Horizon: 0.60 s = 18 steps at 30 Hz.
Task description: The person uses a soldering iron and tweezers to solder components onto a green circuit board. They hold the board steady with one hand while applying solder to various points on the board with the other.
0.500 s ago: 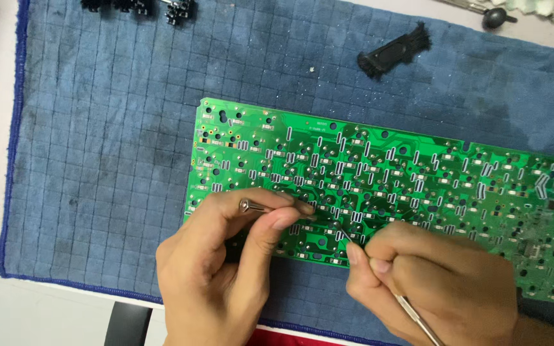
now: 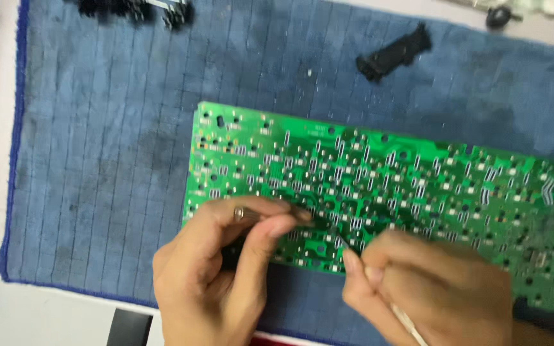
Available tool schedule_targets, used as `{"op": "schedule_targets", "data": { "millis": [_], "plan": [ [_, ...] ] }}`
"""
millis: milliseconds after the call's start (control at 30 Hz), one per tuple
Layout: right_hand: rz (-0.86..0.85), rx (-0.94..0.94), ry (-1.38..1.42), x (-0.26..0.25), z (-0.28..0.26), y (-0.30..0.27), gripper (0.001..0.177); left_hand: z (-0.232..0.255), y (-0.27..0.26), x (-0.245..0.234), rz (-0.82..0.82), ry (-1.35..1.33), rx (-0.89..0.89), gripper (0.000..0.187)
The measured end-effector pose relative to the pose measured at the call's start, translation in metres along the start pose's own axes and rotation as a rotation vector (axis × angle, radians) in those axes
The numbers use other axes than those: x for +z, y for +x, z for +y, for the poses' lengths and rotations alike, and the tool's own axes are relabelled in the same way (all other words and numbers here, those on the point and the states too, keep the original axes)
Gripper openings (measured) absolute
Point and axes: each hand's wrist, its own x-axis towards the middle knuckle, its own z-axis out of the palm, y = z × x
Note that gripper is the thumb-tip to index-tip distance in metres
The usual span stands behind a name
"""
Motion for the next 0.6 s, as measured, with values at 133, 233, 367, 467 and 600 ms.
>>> {"op": "schedule_targets", "data": {
  "millis": [133,233,367,467,600],
  "plan": [
    [0.064,-0.043,-0.041,0.003,-0.001,0.005,0.055,-0.008,-0.002,0.001,0.005,-0.003,0.030,0.008],
    [0.097,-0.005,0.067,0.005,0.001,0.004,0.056,-0.010,-0.004,0.001,-0.005,-0.005,0.006,0.008],
    [0.091,-0.085,-0.049,0.005,0.003,0.001,0.053,-0.010,-0.003,0.000,0.000,0.022,0.029,0.007],
    [0.071,-0.077,-0.043,0.004,0.006,0.000,0.053,-0.010,-0.005,0.002,0.018,0.018,0.009,0.007],
    [0.109,0.029,-0.064,0.007,-0.003,-0.004,0.056,-0.011,-0.004,0.002,0.019,0.019,0.007,0.008]
  ]
}}
